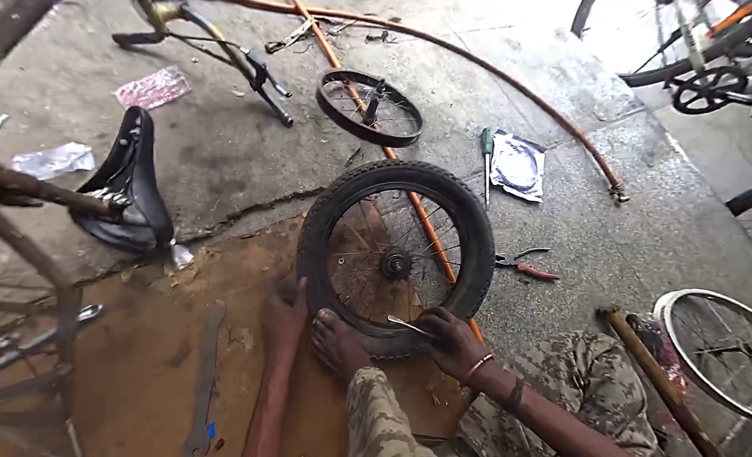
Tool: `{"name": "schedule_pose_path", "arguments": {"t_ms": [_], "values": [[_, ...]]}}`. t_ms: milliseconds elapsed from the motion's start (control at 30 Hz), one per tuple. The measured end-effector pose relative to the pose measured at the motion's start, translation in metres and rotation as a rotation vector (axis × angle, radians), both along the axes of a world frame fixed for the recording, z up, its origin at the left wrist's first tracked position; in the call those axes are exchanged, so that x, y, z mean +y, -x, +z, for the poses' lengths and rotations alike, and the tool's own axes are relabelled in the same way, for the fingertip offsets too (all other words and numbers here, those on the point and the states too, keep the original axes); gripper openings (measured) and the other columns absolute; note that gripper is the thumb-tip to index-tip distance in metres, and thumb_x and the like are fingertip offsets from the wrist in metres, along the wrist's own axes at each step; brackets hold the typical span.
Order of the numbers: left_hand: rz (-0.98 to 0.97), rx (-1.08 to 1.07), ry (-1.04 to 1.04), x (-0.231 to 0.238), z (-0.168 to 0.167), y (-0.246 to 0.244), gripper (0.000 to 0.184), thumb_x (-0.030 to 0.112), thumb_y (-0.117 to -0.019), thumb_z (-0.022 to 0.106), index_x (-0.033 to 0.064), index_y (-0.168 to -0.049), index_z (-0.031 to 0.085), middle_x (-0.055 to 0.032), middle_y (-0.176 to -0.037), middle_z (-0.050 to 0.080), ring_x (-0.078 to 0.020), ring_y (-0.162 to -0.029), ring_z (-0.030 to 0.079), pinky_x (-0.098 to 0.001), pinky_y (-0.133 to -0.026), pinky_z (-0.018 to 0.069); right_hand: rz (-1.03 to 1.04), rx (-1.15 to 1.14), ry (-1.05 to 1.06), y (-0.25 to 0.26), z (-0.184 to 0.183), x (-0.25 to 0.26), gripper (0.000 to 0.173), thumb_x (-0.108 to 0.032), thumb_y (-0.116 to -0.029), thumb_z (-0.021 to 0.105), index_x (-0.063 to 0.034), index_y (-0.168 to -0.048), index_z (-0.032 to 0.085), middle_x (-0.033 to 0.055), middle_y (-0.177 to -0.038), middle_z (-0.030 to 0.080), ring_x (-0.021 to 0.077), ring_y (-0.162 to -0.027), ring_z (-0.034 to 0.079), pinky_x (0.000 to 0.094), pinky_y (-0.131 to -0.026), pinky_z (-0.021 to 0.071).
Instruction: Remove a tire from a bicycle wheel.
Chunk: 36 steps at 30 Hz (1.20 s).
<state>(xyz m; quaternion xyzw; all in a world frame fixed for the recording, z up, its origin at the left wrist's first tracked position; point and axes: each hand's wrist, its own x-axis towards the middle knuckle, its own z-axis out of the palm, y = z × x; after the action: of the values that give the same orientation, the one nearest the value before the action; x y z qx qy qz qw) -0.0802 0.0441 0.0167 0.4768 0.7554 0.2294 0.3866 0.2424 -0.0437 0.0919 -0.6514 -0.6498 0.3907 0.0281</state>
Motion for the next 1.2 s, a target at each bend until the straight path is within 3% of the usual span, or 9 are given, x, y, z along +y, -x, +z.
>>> {"name": "schedule_pose_path", "arguments": {"t_ms": [100,300,400,467,533,600,767,1100,1200], "values": [[0.097,-0.132,-0.068,-0.014,0.041,-0.021,0.041,0.025,-0.1020,0.063,-0.0044,-0.130,0.059,-0.0221,-0.109,0.070,-0.0325,-0.096,0.070,-0.0533,-0.087,0.0571,-0.283,0.299,-0.055,0.017,0.024,0.012,0.026,-0.019,-0.1004,0.061,0.0009,-0.115,0.070,0.0119,-0.102,0.071,0.0152,-0.089,0.068,0.0329,-0.085,0.0569],[-0.459,-0.661,0.157,-0.045,0.090,-0.080,0.056,0.034,-0.1016,0.060,0.0007,-0.146,0.051,-0.0076,-0.130,0.068,-0.0093,-0.117,0.066,-0.0301,-0.104,0.0532,-0.508,0.893,-0.020,0.085,0.049,0.056,0.027,-0.011,-0.1042,0.054,0.0044,-0.125,0.063,0.0137,-0.120,0.071,0.0201,-0.111,0.069,0.0374,-0.098,0.0570],[-0.522,-0.455,0.076,-0.045,0.081,-0.080,0.051,0.044,-0.1033,0.050,0.0086,-0.139,0.061,-0.0053,-0.110,0.072,-0.0119,-0.098,0.069,-0.0353,-0.093,0.0565,-0.382,0.613,-0.111,0.075,0.049,0.072,0.021,-0.015,-0.0987,0.067,-0.0004,-0.113,0.072,0.0074,-0.110,0.074,0.0132,-0.100,0.071,0.0318,-0.091,0.0590],[-0.600,-0.361,0.016,-0.038,0.077,-0.074,0.051,0.050,-0.1059,0.042,0.0144,-0.135,0.063,-0.0037,-0.094,0.069,-0.0148,-0.080,0.066,-0.0392,-0.076,0.0572,-0.310,0.258,-0.415,0.039,0.051,0.082,0.020,-0.018,-0.0895,0.079,-0.0058,-0.105,0.075,0.0049,-0.102,0.075,0.0134,-0.093,0.073,0.0350,-0.086,0.0625],[-0.662,-0.303,0.025,-0.029,0.083,-0.074,0.049,0.050,-0.1064,0.041,0.0152,-0.130,0.067,-0.0049,-0.095,0.071,-0.0177,-0.083,0.068,-0.0431,-0.080,0.0562,-0.350,-0.092,-0.536,-0.011,0.058,0.102,0.050,-0.026,-0.0825,0.086,-0.0007,-0.122,0.068,0.0195,-0.118,0.069,0.0322,-0.106,0.069,0.0516,-0.093,0.0573],[-0.703,-0.293,0.102,-0.019,0.088,-0.084,0.045,0.045,-0.1066,0.046,0.0131,-0.130,0.067,-0.0083,-0.106,0.072,-0.0214,-0.098,0.069,-0.0461,-0.093,0.0542,-0.459,-0.246,-0.329,-0.056,0.058,0.132,0.086,-0.037,-0.0786,0.088,-0.0011,-0.147,0.049,0.0277,-0.138,0.056,0.0432,-0.122,0.059,0.0601,-0.101,0.0496],[-0.713,-0.439,0.147,0.002,0.063,-0.135,0.042,0.037,-0.1064,0.053,0.0101,-0.138,0.060,-0.0117,-0.114,0.070,-0.0227,-0.103,0.068,-0.0453,-0.095,0.0544,-0.460,0.007,0.124,-0.098,0.025,0.176,0.063,-0.017,-0.0720,0.090,-0.0054,-0.126,0.060,0.0170,-0.107,0.070,0.0294,-0.096,0.070,0.0528,-0.086,0.0577],[-0.671,-0.777,0.348,0.002,0.021,-0.154,0.033,0.035,-0.1095,0.047,0.0153,-0.125,0.068,-0.0021,-0.086,0.063,-0.0129,-0.071,0.058,-0.0327,-0.069,0.0515,-0.406,0.299,0.197,-0.116,0.016,0.173,0.058,-0.013,-0.0676,0.085,-0.0050,-0.120,0.062,0.0113,-0.098,0.073,0.0212,-0.085,0.072,0.0411,-0.077,0.0618],[-0.648,-1.014,0.439,0.004,0.013,-0.156,0.032,0.034,-0.1111,0.042,0.0113,-0.115,0.065,0.0015,-0.069,0.049,-0.0082,-0.052,0.043,-0.0229,-0.049,0.0386,-0.421,0.317,0.198,-0.113,0.018,0.173,0.055,-0.012,-0.0665,0.084,-0.0047,-0.117,0.062,0.0106,-0.095,0.072,0.0202,-0.082,0.072,0.0396,-0.075,0.0616]]}}
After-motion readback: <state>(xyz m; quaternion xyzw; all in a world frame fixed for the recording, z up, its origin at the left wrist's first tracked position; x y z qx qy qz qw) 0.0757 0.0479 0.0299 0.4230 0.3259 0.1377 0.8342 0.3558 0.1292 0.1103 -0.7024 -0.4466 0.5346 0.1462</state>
